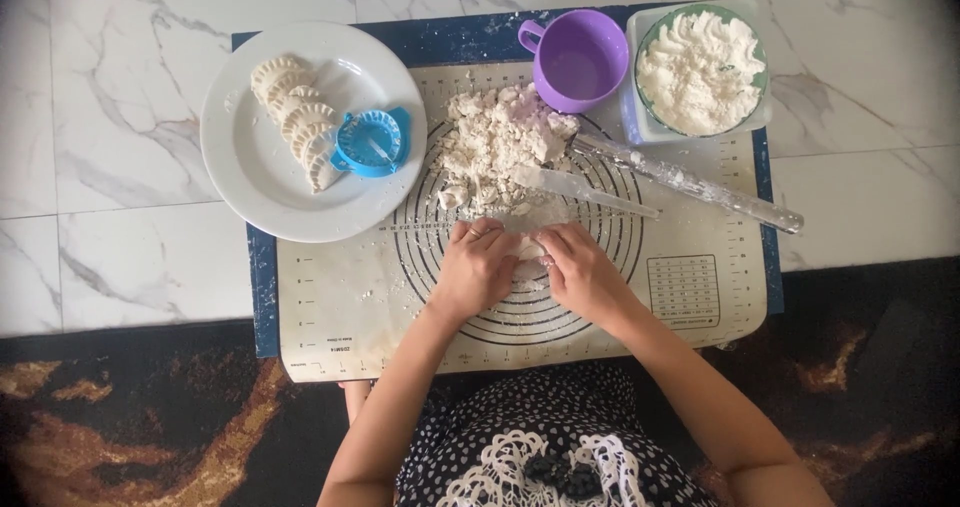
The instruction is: Kneading and shaping small portions of dough on a silicone mat in preparation for making dumplings.
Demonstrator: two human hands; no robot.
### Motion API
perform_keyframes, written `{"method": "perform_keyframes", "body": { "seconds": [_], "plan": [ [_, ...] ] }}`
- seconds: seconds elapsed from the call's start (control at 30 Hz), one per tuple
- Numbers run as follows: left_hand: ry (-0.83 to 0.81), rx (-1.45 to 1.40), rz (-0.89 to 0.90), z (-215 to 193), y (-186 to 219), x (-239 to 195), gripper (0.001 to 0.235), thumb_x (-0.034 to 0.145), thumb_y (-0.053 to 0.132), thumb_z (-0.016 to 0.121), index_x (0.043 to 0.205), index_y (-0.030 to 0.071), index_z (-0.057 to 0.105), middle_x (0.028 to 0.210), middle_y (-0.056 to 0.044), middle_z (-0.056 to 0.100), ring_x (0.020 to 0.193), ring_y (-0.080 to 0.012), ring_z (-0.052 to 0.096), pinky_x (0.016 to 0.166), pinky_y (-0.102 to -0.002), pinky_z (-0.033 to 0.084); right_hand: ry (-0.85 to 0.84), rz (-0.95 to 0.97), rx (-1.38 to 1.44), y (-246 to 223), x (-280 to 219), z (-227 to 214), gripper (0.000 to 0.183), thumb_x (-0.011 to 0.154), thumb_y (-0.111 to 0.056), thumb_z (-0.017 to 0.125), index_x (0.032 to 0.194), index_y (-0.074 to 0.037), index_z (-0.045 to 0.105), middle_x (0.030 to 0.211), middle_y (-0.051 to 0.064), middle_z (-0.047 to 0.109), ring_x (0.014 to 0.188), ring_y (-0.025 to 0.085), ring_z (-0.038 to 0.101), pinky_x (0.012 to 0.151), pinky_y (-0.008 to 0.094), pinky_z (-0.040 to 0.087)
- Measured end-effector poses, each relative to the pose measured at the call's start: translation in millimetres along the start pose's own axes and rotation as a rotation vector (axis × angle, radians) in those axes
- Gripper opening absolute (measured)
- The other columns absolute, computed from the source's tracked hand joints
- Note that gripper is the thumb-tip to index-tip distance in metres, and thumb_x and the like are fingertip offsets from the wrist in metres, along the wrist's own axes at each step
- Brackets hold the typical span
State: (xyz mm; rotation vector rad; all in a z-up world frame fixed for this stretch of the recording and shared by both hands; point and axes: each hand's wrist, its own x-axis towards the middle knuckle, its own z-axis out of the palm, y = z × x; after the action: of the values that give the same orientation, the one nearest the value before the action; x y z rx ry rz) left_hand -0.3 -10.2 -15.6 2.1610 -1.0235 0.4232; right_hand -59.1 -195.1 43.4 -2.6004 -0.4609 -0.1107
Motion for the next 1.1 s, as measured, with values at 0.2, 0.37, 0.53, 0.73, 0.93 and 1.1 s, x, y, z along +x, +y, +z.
{"method": "perform_keyframes", "body": {
  "seconds": [0.2,0.37,0.53,0.73,0.93,1.1],
  "plan": [
    [0.066,0.017,-0.011,6,-1,-1,0.012,0.076,0.011,0.071,0.087,0.012,0.074,0.067,-0.003,0.067,0.085,-0.0225,0.068,0.076,-0.037,0.044,0.119,-0.018,0.031,9,-4,16,0.035,0.08,0.014,0.054,0.111,-0.001,0.062,0.096,0.015,0.063,0.091,0.03,0.067,0.075,0.036,0.061],
    [0.123,0.164,0.029,16,-3,-6,0.016,0.078,0.013,0.069,0.093,0.016,0.074,0.071,-0.001,0.067,0.091,-0.0202,0.068,0.08,-0.036,0.045,0.143,0.062,0.129,7,1,15,0.035,0.081,0.014,0.054,0.111,-0.003,0.063,0.095,0.016,0.062,0.088,0.03,0.067,0.074,0.036,0.062],
    [0.184,0.327,0.01,8,7,-3,0.022,0.08,0.018,0.07,0.101,0.019,0.075,0.081,0.0,0.071,0.104,-0.0201,0.065,0.087,-0.038,0.045,0.21,0.059,0.081,0,4,8,0.038,0.081,0.012,0.06,0.116,-0.004,0.062,0.099,0.014,0.062,0.091,0.031,0.07,0.073,0.037,0.063],
    [0.129,0.064,-0.155,0,12,-5,0.038,0.084,0.05,0.071,0.103,0.018,0.077,0.097,-0.003,0.076,0.115,-0.0251,0.061,0.098,-0.046,0.036,0.088,-0.006,0.078,-9,-2,-10,0.052,0.078,0.007,0.067,0.128,-0.006,0.059,0.116,0.02,0.065,0.109,0.039,0.067,0.089,0.047,0.06],
    [0.064,-0.023,-0.16,-6,9,-4,0.032,0.081,0.04,0.08,0.105,0.019,0.077,0.1,-0.002,0.077,0.112,-0.0263,0.064,0.098,-0.047,0.037,0.087,-0.009,0.11,-4,-12,-6,0.04,0.086,0.012,0.057,0.123,-0.003,0.061,0.121,0.022,0.067,0.115,0.041,0.065,0.096,0.052,0.057],
    [-0.041,-0.034,-0.16,-8,7,-3,0.039,0.078,0.035,0.083,0.109,0.013,0.076,0.092,-0.005,0.073,0.112,-0.0277,0.06,0.098,-0.048,0.037,0.075,0.03,0.08,11,-9,4,0.043,0.082,0.005,0.069,0.123,-0.003,0.062,0.113,0.016,0.066,0.11,0.035,0.067,0.087,0.041,0.061]
  ]
}}
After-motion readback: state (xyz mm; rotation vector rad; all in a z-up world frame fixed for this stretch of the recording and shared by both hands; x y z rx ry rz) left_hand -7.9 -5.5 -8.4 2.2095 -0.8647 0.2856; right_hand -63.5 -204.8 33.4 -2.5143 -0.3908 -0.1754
